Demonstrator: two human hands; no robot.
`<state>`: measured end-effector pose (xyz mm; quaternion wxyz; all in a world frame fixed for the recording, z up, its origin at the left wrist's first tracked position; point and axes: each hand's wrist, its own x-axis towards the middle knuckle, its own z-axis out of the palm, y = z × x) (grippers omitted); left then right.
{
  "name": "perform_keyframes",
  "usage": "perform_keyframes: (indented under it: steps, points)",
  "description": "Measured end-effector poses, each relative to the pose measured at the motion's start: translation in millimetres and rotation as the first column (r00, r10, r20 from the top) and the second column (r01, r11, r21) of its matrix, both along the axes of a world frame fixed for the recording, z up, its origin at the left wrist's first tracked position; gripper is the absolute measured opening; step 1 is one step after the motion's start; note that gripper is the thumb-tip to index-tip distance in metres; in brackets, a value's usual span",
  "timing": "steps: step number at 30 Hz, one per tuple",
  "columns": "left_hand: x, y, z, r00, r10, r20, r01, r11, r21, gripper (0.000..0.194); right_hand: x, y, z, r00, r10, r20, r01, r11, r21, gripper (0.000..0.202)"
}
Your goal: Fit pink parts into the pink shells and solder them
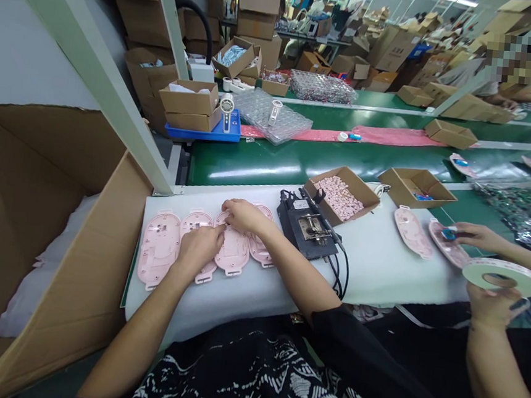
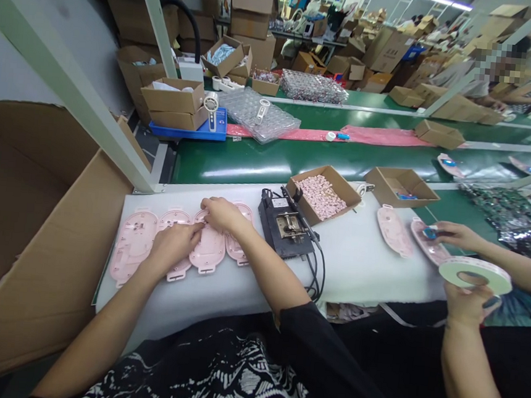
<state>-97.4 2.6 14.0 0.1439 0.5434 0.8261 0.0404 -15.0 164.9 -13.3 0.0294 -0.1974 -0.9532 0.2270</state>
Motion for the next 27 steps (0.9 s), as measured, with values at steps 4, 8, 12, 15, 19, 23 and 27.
perform_keyframes:
  steps: [4,8,12,15,19,23,27]
  points:
    - [-6.5,-3.3,-1.5,0.988,0.041,0.151,-0.057,0.993,0.100,0.036,-1.7,-4.8,10.4,1.000,-0.013,0.014,0.013,1.000,0.020,0.033]
    - [-9.6,-16.9,1.6,0.887,0.105,0.449,-0.245,0.932,0.267,0.060,10.7,-28.0,33.0,0.984,-0.011,-0.177,0.012,1.000,0.010,0.031]
    - [-7.9,-30.6,1.7,0.339,0.036,0.940,-0.637,0.744,0.201,0.077,25.4,-59.0,48.3,0.855,0.165,-0.491,-0.262,0.956,-0.136,0.021]
    - [-7.3,-35.2,-0.7,-0.032,-0.089,0.996,-0.743,0.668,0.036,0.071,27.5,-73.0,48.1,0.848,0.274,-0.453,-0.339,0.938,-0.068,0.020]
    - [-8.1,-38.0,-0.8,-0.153,-0.132,0.979,-0.739,0.673,-0.025,0.060,21.5,-77.1,42.8,0.850,0.335,-0.407,-0.350,0.936,0.040,0.019]
    - [-14.9,-40.7,-2.4,-0.118,-0.141,0.983,-0.762,0.647,0.002,0.051,11.9,-70.7,48.1,0.838,0.363,-0.407,-0.376,0.925,0.051,0.025]
    - [-29.4,-45.1,-9.9,0.323,-0.017,0.946,-0.814,0.505,0.287,0.042,-4.0,-57.1,60.7,0.922,0.134,-0.363,-0.208,0.962,-0.174,0.025]
